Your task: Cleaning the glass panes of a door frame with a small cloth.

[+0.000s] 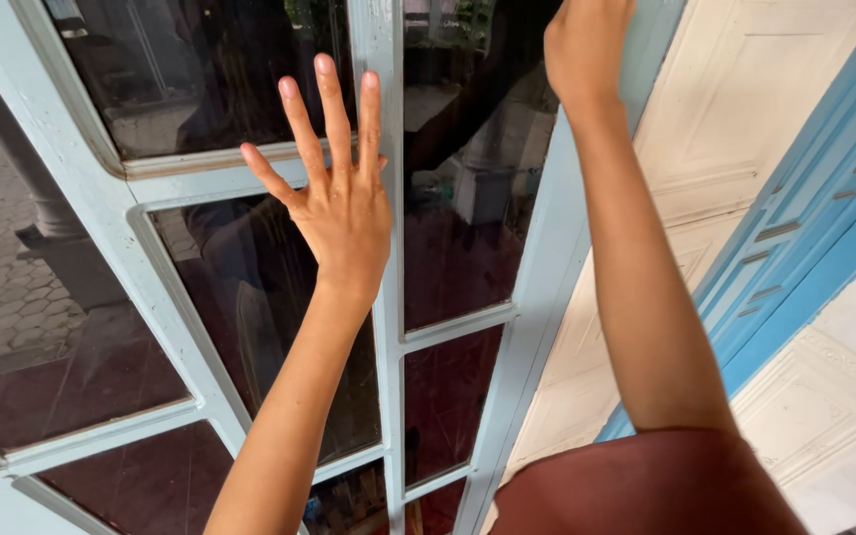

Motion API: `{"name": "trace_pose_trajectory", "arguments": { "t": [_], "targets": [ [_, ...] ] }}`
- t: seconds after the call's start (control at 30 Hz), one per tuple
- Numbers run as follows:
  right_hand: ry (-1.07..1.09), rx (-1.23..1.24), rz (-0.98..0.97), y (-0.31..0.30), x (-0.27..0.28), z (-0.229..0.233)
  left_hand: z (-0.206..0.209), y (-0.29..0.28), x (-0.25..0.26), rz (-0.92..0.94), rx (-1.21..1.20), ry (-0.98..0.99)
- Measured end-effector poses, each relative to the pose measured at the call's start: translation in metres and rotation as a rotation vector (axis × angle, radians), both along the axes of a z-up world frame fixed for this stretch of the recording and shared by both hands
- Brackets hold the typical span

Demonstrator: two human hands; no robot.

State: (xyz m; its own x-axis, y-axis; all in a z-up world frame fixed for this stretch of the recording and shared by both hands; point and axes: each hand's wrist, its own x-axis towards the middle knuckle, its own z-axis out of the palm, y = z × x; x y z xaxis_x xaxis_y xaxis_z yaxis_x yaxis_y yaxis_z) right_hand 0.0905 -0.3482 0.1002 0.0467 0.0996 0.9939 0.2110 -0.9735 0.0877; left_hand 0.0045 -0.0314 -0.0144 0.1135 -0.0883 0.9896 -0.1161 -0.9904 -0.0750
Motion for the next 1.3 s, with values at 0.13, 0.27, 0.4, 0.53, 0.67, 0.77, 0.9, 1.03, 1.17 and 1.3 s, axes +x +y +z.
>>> {"name": "trace_pose_trajectory", "arguments": {
  "t": [0.13,0.27,0.4,0.53,0.67,0.77,0.9,1.03,1.17,1.3],
  "targets": [
    [0.011,0.109,0.015,0.066,-0.054,-0.052,-0.001,0.0,-0.002,0.071,0.015,-0.016],
    [0.029,0.239,0.107,0.103,-0.087,-0.148,0.0,0.001,-0.007,-0.054,0.006,0.043],
    [0.074,0.289,0.08,0.11,-0.097,-0.258,-0.004,-0.003,0.001,0.05,0.027,-0.005],
    [0.08,0.304,0.075,0.106,-0.089,-0.276,-0.004,-0.001,0.002,0.078,0.024,-0.043],
    [0.053,0.323,0.111,0.099,-0.076,-0.177,-0.002,0.0,0.0,0.065,0.032,-0.019],
    [0.054,0.169,0.079,0.059,-0.047,-0.086,-0.005,0.0,0.005,0.072,0.027,-0.048],
    [0.103,0.169,0.049,0.064,-0.05,-0.077,-0.004,0.002,0.004,0.079,0.031,-0.023],
    [0.097,0.135,0.33,0.126,-0.095,-0.172,-0.007,0.001,0.005,0.04,0.02,-0.017],
    [0.185,-0.072,0.224,0.13,-0.095,-0.308,-0.006,-0.001,0.006,0.06,0.016,-0.035],
    [0.171,-0.131,0.246,0.123,-0.087,-0.263,-0.007,0.0,0.005,0.058,0.015,-0.064]
  ]
}}
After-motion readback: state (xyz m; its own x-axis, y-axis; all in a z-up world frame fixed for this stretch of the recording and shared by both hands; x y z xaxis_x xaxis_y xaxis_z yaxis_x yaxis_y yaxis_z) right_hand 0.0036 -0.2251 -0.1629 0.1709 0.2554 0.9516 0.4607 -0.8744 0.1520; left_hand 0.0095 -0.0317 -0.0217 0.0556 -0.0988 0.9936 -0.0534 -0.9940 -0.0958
